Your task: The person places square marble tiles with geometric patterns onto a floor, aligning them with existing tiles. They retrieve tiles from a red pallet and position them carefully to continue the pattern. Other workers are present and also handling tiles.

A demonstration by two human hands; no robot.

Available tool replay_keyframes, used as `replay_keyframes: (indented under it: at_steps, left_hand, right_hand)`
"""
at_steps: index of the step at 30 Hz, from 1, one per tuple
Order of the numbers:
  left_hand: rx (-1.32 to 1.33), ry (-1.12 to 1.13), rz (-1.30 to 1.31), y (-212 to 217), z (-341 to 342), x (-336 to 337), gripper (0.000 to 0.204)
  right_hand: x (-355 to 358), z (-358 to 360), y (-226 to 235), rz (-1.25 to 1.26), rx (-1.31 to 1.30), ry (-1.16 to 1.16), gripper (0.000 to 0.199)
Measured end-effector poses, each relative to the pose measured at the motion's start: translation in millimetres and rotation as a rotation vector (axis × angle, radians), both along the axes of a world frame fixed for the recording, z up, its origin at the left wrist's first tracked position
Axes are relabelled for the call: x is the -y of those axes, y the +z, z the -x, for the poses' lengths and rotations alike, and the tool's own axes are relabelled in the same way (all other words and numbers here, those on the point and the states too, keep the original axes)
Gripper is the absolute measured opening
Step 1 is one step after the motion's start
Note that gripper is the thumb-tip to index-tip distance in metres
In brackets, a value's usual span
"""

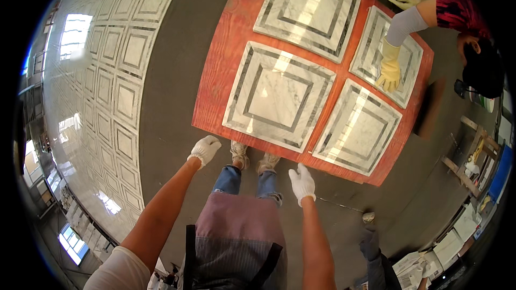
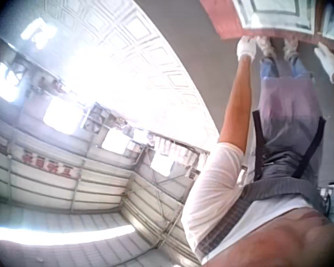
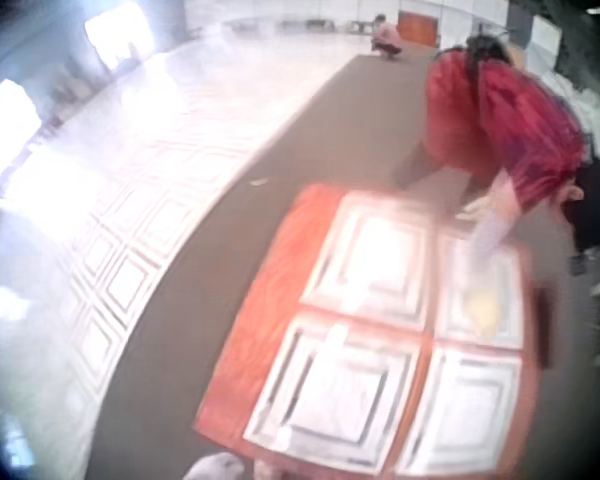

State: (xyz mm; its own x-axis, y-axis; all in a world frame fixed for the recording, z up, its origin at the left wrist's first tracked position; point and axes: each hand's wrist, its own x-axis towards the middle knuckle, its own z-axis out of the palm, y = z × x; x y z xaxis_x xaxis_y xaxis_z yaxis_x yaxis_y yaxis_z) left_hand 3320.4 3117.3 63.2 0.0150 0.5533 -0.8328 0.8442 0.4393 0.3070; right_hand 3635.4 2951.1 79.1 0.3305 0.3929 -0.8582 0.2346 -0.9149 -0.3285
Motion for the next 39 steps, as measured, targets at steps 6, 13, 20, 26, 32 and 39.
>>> replay_keyframes:
  at_steps: [6,13,20,26,32,39]
  left_hand:
    - [-0.135,-0.123,-0.082,-106.9,-21.2,-13.4,0.051]
    - [-0.141,0.041,-0.198,-192.0,-21.6,-20.4,0.067]
    - [-0.07,0.289,-0.083,-220.4,-19.9,-21.4,0.055]
    - [-0.08,0.395,-0.102,-227.6,-26.0,-21.7,0.052]
    - [-0.061,0.403,-0.075,-173.4,-44.0,-36.6,0.054]
    - [0.157,0.534,0.148,-107.7,-29.0,-49.2,0.053]
  right_hand:
    - [-7.2,-26.1,-129.9,0.03,0.141,-0.07,0.074]
    - [-17.9,-23.2,-204.8,0.113,0.271,-0.075,0.079]
    - [-19.8,-14.2,-213.6,0.124,0.403,-0.192,0.077]
    - [-19.4,-15.6,-210.9,0.118,0.337,-0.238,0.087]
    - [-20.2,-33.4,-181.3,0.102,0.245,-0.302,0.088]
    - [-9.7,-88.9,-134.8,0.014,-0.279,-0.54,0.058]
